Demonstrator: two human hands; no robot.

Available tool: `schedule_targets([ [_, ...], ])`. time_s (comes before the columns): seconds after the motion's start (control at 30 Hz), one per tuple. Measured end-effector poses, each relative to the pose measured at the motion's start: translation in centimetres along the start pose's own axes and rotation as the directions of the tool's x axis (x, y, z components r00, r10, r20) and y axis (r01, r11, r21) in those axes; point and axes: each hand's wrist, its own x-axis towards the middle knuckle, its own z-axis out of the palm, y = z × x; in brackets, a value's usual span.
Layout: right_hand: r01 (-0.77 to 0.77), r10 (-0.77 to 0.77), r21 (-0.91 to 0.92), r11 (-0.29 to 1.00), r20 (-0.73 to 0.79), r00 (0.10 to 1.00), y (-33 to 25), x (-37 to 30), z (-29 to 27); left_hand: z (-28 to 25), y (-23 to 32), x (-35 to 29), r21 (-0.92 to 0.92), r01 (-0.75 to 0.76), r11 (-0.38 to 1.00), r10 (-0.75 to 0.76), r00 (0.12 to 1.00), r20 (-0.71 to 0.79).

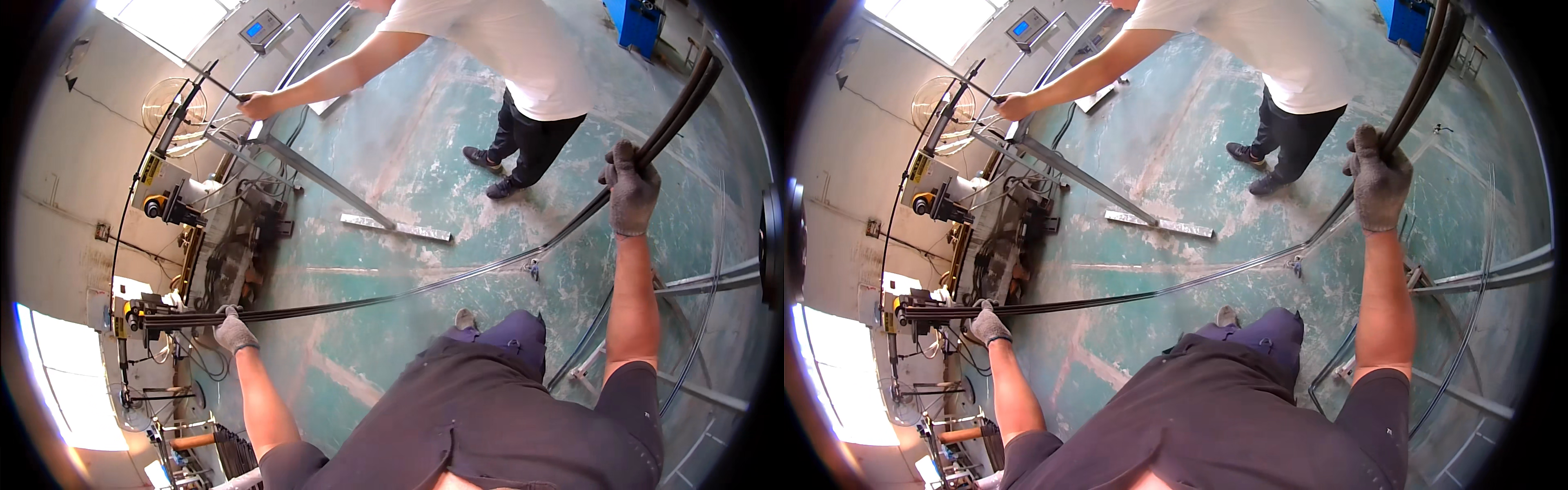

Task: The person handles multiple long metal rods, aligns them, and uses a manual bending machine to bend them into curved shapes. The person repeatedly positions rods in the machine, operates the bending mechanism, and removes the bent pieces.

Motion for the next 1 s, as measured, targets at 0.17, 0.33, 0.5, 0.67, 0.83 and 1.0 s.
schedule_targets([
  [0.17, -0.035, 0.034, 0.025, 0.999, 0.063, 0.997, 6.3, 4.6, -1.1, 1.8, -2.9, -3.0, 0.016, -0.011, 1.000, 0.010, 0.999, 0.050],
  [0.33, -0.135, 0.120, 0.103, 0.986, 0.134, 0.984, 13.2, 7.0, -3.7, 2.6, -5.0, -8.2, 0.090, 0.052, 0.995, -0.055, 0.998, 0.034],
  [0.5, -0.174, 0.166, 0.065, 0.983, 0.105, 0.980, 17.1, 7.2, -6.0, 4.7, -6.0, -13.6, 0.113, 0.156, 0.981, -0.142, 0.983, -0.118],
  [0.67, -0.183, 0.170, 0.087, 0.979, 0.140, 0.975, 17.7, 9.1, -7.5, 5.3, -2.5, -16.7, 0.169, 0.294, 0.941, -0.264, 0.948, -0.180],
  [0.83, -0.177, 0.170, 0.062, 0.982, 0.102, 0.980, 17.3, 9.2, -6.7, 5.0, -0.9, -18.2, 0.106, 0.390, 0.915, -0.367, 0.912, -0.184],
  [1.0, -0.164, 0.156, 0.088, 0.983, 0.091, 0.984, 18.0, 9.3, -7.1, 5.9, 1.3, -18.6, 0.112, 0.420, 0.901, -0.395, 0.898, -0.193],
])
